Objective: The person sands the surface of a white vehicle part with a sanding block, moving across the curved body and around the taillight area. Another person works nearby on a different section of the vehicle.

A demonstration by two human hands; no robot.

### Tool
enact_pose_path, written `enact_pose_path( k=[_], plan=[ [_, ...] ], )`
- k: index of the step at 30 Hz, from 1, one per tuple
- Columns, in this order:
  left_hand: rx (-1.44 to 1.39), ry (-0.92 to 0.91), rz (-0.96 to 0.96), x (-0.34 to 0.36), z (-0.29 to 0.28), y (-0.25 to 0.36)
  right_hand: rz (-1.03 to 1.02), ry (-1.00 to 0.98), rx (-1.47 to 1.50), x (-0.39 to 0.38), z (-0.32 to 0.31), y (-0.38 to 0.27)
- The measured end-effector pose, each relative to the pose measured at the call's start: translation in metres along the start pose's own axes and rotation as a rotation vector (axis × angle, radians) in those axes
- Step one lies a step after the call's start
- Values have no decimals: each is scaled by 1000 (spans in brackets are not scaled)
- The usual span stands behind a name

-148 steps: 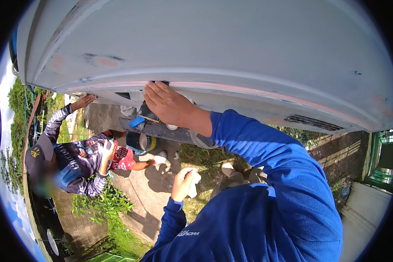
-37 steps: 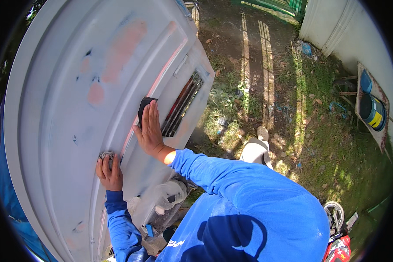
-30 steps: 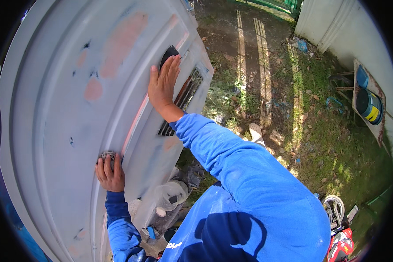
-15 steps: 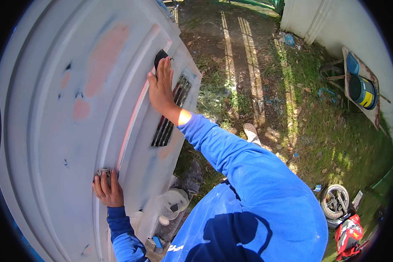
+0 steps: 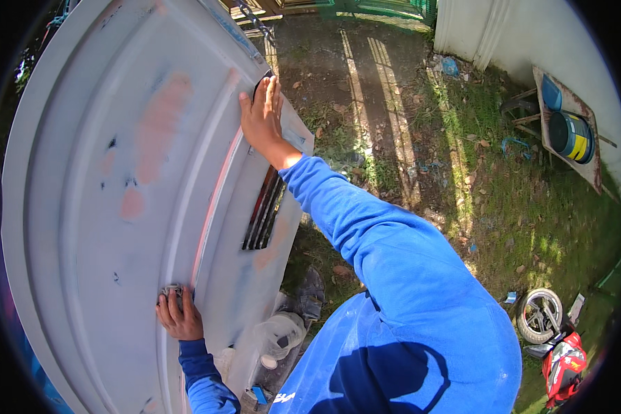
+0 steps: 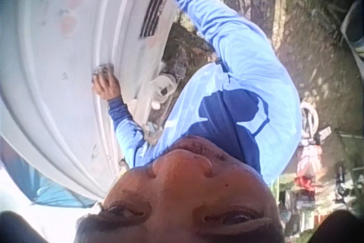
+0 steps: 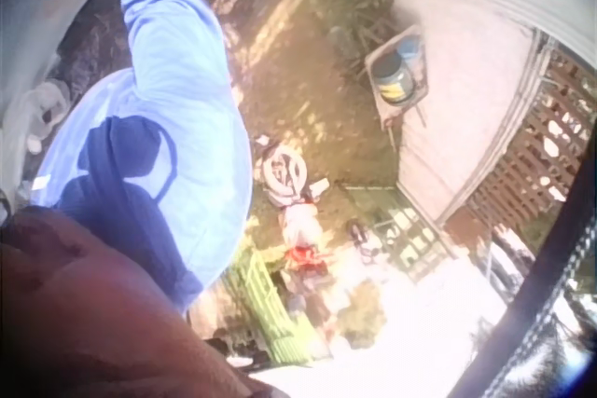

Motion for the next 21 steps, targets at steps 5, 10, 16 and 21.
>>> enact_pose_path(
  k=[5,10,16,21],
  plan=[
    [-102,-40,-66,3,-3,-1,-94,12,141,1,6,-38],
    [-416,-62,-398,70,-1,36,-86,-101,128,3,-18,-9],
    [-977,29,-1186,239,22,120,-107,-179,198,17,-21,-59],
    [-1112,160,-1219,364,80,158,-317,-606,107,15,-113,18]
  ],
)
Point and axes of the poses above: each hand's wrist, its own x-axis towards the middle knuckle, its own z-axis out of the palm, y = z × x, the point moved 2 cm from there along x, towards the middle knuckle, and after that the axes turned 15 degrees about y, right-handed, at the moved point
